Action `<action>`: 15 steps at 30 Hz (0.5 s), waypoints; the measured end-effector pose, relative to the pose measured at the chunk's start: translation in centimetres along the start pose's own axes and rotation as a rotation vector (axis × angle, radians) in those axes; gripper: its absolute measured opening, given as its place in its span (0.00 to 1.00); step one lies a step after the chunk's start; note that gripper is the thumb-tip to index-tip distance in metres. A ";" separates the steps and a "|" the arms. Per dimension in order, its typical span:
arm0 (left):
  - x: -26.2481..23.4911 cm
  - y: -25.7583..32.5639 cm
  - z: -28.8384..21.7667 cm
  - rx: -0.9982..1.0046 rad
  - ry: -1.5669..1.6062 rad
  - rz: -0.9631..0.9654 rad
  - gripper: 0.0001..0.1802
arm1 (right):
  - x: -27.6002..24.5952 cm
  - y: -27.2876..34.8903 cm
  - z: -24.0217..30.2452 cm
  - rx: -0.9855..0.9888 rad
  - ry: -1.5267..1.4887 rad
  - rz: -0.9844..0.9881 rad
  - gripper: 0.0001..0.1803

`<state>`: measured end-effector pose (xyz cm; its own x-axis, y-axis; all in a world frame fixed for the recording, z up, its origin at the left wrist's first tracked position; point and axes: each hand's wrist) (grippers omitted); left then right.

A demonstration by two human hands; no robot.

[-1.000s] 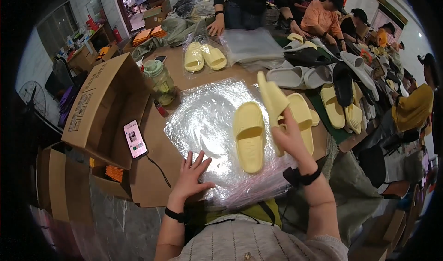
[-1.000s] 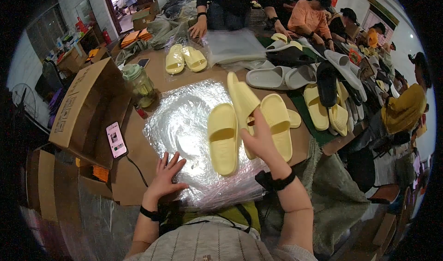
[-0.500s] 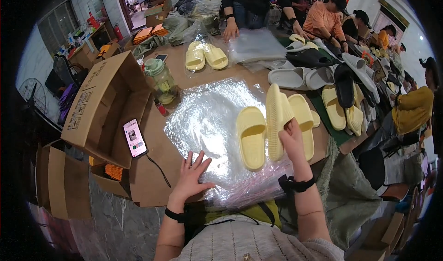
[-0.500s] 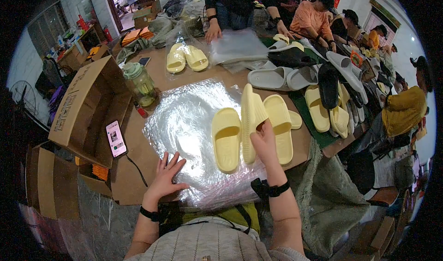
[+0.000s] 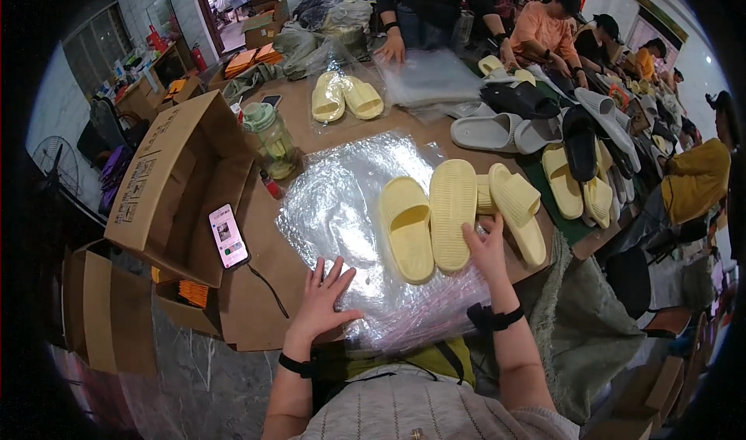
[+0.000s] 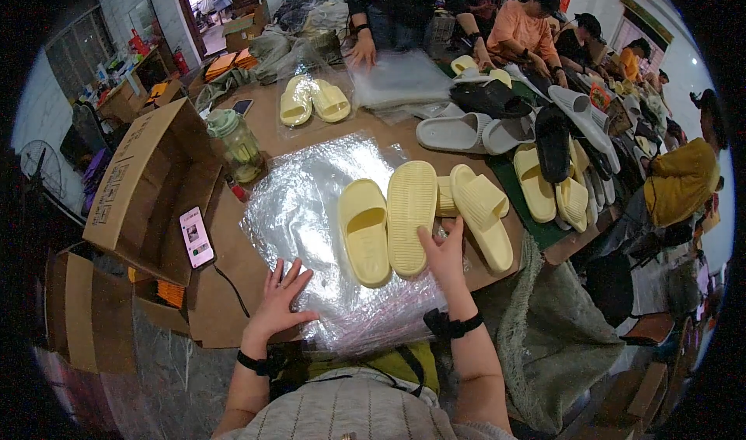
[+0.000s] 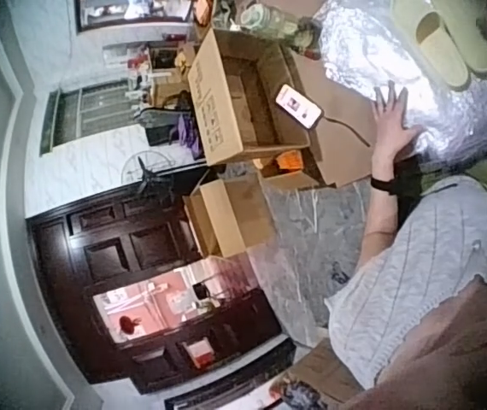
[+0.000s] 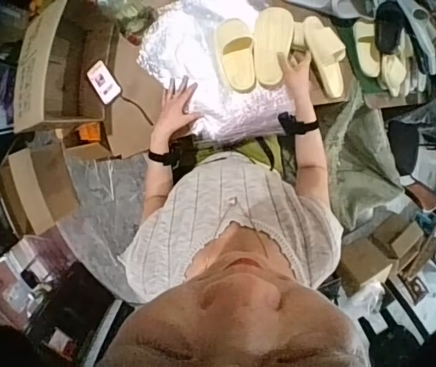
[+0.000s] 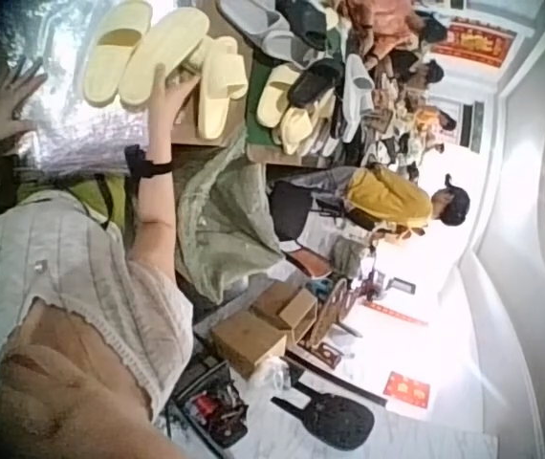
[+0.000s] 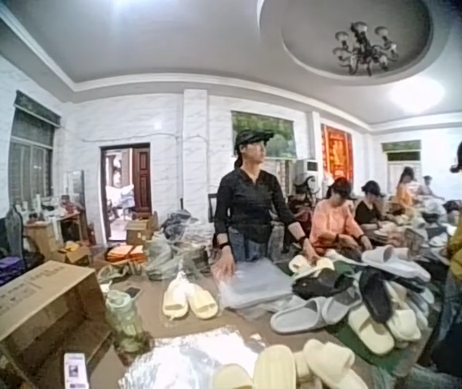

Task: The recorder is seen inspecting and packaging yellow sandals into plastic bags in a shoe manufacturing environment.

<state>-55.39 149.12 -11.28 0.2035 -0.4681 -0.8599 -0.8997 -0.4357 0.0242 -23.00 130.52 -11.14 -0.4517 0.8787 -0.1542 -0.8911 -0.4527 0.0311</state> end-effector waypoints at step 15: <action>0.0 0.0 0.1 -0.006 0.012 0.006 0.53 | -1.9 1.0 2.6 -0.039 -0.353 0.309 0.51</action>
<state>-55.48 149.21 -11.30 0.2029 -0.4802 -0.8534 -0.8986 -0.4376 0.0326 -23.10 128.77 -8.20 -0.6884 0.6966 0.2020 -0.7135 -0.7005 -0.0157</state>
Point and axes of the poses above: each hand's wrist, its own y-axis away from the middle knuckle, its own x-axis out of the palm, z = x × y, and after that the axes turned 1 degree about -z, right-handed
